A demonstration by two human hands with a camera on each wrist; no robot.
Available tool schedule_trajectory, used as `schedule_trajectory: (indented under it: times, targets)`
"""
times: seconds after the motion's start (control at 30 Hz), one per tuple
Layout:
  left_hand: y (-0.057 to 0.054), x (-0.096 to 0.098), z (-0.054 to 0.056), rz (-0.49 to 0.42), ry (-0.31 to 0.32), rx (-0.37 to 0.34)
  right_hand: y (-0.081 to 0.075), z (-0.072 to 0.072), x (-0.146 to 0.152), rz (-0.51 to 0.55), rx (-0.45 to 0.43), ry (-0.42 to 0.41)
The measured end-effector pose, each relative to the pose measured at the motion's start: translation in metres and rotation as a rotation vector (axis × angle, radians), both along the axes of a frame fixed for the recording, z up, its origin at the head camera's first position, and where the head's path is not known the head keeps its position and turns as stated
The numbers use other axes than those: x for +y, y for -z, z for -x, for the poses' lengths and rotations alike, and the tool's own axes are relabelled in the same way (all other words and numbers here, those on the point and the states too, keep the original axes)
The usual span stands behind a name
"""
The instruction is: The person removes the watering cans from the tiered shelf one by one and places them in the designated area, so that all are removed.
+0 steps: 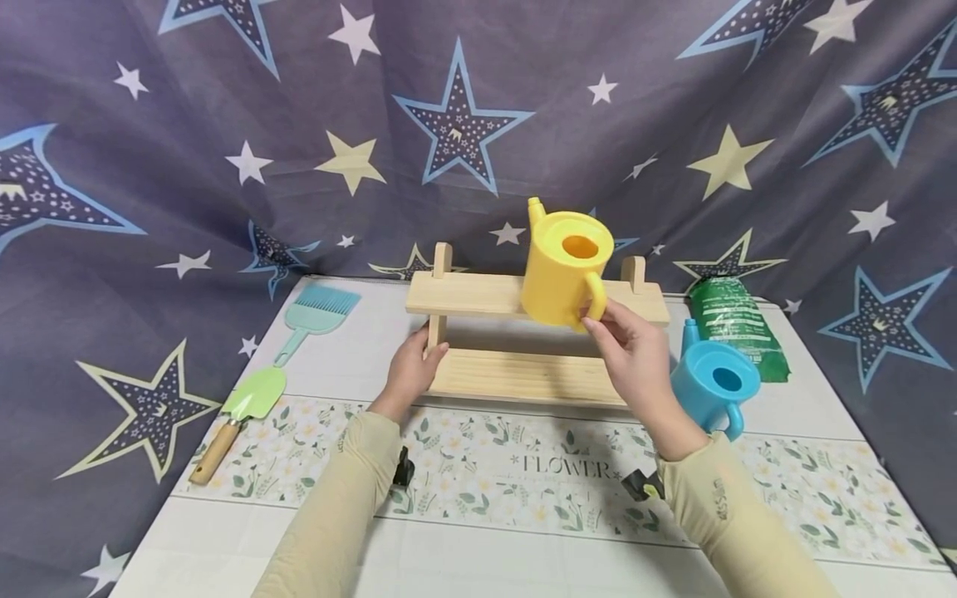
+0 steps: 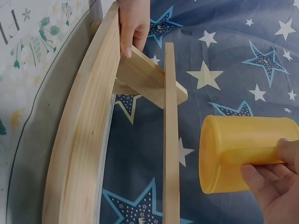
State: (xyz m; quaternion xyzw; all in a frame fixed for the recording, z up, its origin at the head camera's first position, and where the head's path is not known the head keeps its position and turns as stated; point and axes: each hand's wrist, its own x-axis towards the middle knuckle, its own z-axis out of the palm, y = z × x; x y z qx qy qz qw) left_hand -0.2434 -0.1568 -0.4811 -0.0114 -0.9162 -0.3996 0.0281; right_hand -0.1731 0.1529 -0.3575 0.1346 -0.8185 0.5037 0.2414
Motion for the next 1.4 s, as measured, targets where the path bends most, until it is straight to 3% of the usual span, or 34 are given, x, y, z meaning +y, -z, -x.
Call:
schedule_trajectory:
  times: [0.5, 0.83, 1.07, 1.4]
  targets:
    - [-0.001, 0.002, 0.000, -0.005, -0.003, -0.019, 0.000, -0.012, 0.031, 0.009, 0.060, 0.034]
    - [0.000, 0.000, 0.001, -0.010, -0.002, -0.010, 0.001, -0.021, 0.053, -0.033, 0.090, 0.124]
    - [0.000, 0.000, 0.001, -0.012, 0.000, -0.008, 0.001, -0.025, 0.066, 0.003, 0.111, 0.120]
    - [0.000, 0.000, 0.000, -0.015, -0.003, -0.015, -0.004, -0.034, 0.081, -0.007, 0.087, 0.228]
